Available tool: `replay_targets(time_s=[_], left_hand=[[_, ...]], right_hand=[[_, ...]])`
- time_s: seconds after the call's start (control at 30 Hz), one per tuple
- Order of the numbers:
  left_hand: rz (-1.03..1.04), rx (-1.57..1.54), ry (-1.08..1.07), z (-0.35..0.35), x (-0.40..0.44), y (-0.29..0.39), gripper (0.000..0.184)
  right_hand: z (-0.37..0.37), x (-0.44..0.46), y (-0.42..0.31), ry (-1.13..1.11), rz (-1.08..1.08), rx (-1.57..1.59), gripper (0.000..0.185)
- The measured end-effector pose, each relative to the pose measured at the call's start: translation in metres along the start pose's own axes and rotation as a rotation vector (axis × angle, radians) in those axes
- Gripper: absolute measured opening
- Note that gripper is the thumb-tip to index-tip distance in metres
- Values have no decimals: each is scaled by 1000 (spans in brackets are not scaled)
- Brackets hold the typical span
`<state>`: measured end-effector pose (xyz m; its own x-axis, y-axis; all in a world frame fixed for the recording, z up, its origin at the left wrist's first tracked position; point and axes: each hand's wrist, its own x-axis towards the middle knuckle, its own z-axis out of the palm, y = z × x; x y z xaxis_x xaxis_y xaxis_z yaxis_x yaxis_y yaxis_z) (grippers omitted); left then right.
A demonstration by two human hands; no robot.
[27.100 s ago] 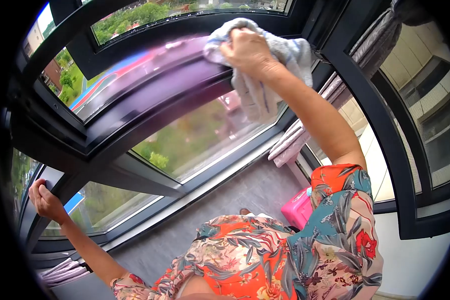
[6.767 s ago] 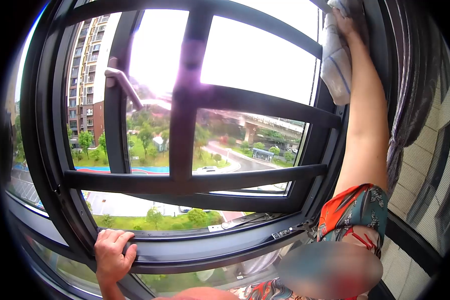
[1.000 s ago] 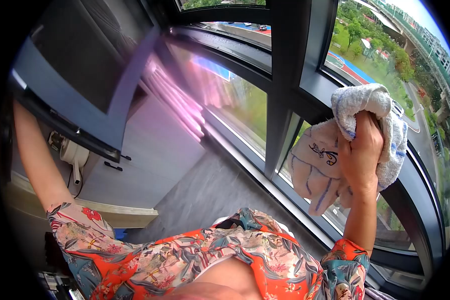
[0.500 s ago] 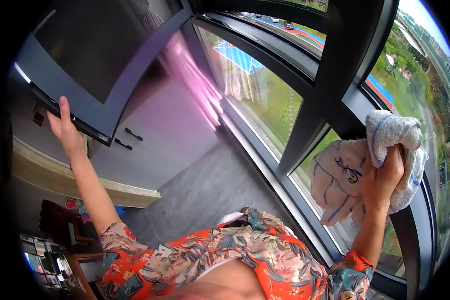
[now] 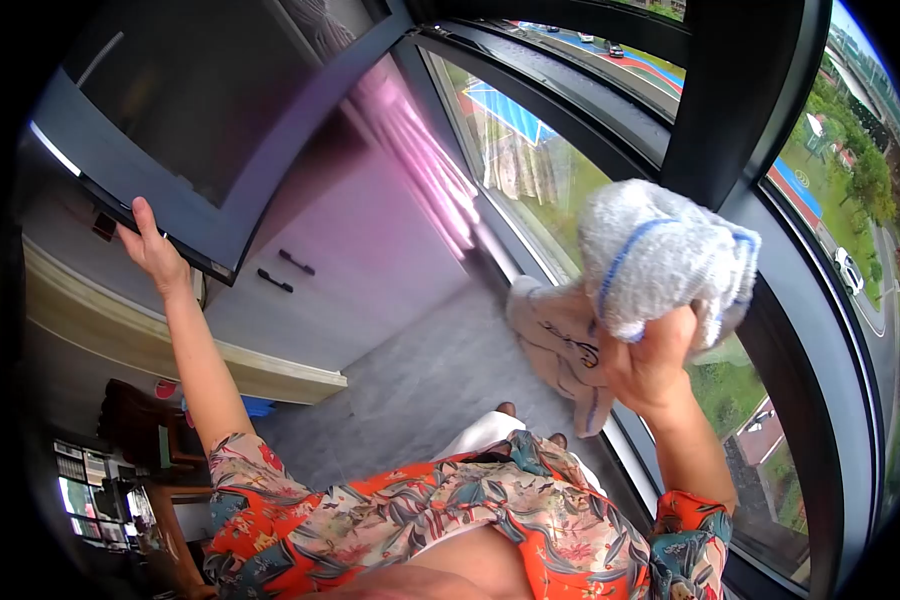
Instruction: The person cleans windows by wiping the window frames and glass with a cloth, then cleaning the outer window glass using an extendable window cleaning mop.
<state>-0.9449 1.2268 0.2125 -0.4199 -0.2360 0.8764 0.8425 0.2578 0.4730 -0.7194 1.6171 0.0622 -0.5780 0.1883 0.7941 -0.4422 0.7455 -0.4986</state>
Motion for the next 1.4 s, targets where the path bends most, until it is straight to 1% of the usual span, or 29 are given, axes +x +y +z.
replay_targets(time_s=[0.17,0.2,0.23,0.3,0.33,0.37,0.43,0.47,0.5,0.53,0.57,0.63,0.67,0.7,0.73,0.77,0.8,0.87,0.9,0.93,0.97,1.0,1.03,1.07,1.2,1.3,1.33,1.37,1.4], left_hand=[[-10,-21,-15,5,-5,17,47],[-34,-28,-35,2,-5,18,54],[-32,-15,-24,2,-6,23,54],[-33,8,-2,2,-7,29,53],[13,-22,2,13,-15,90,53],[42,-44,7,10,-18,107,53],[104,9,77,-2,-28,142,51],[155,43,99,-8,-35,159,51],[207,80,119,-13,-42,177,51],[218,139,202,-9,-51,198,51],[235,165,276,-36,-96,202,51],[296,292,278,-47,-123,224,53],[609,663,89,-54,-132,227,53],[757,862,-33,-61,-140,231,53],[927,1030,-147,-68,-148,234,53],[940,1031,-170,-76,-158,235,53],[955,1024,-189,-80,-168,225,53],[1000,1032,-211,-82,-175,227,54],[1029,1039,-214,-82,-179,228,55],[1063,1048,-212,-79,-180,228,55],[1090,1057,-212,-76,-181,229,55],[1105,1035,-219,-74,-179,227,55],[1119,1020,-214,-73,-177,221,54],[1098,1006,-210,-71,-174,217,53],[924,868,-119,-62,-154,197,51],[683,647,28,-55,-140,184,50],[589,560,81,-51,-133,180,49],[500,483,119,-45,-123,173,49],[434,414,150,-41,-117,169,49]], right_hand=[[75,46,13,-29,7,205,24],[93,55,17,-28,25,291,20],[111,62,22,-29,73,311,20],[152,91,23,-48,29,346,23],[113,104,5,2,-5,383,22],[116,115,-1,-54,17,429,22],[126,141,-12,20,-58,467,26],[136,154,-18,102,-78,529,30],[137,165,-23,-9,28,567,36],[146,177,-29,110,18,548,37],[164,141,-34,254,6,507,39],[151,141,-19,291,16,523,42],[151,139,-8,311,35,537,41],[146,138,0,326,58,550,40],[135,149,8,464,-23,549,35],[125,159,21,345,93,660,32],[128,173,43,463,37,662,30],[130,216,86,635,33,437,34],[124,233,100,591,57,500,36],[143,270,139,605,119,383,36],[133,277,164,450,82,419,40],[123,296,164,431,310,91,37],[128,294,167,432,337,126,37],[131,290,169,424,371,160,37],[132,246,95,390,496,325,35],[141,182,24,401,18,471,29],[140,155,-12,321,52,430,28],[151,136,-26,334,-96,439,29],[151,116,-46,289,-186,505,27]])
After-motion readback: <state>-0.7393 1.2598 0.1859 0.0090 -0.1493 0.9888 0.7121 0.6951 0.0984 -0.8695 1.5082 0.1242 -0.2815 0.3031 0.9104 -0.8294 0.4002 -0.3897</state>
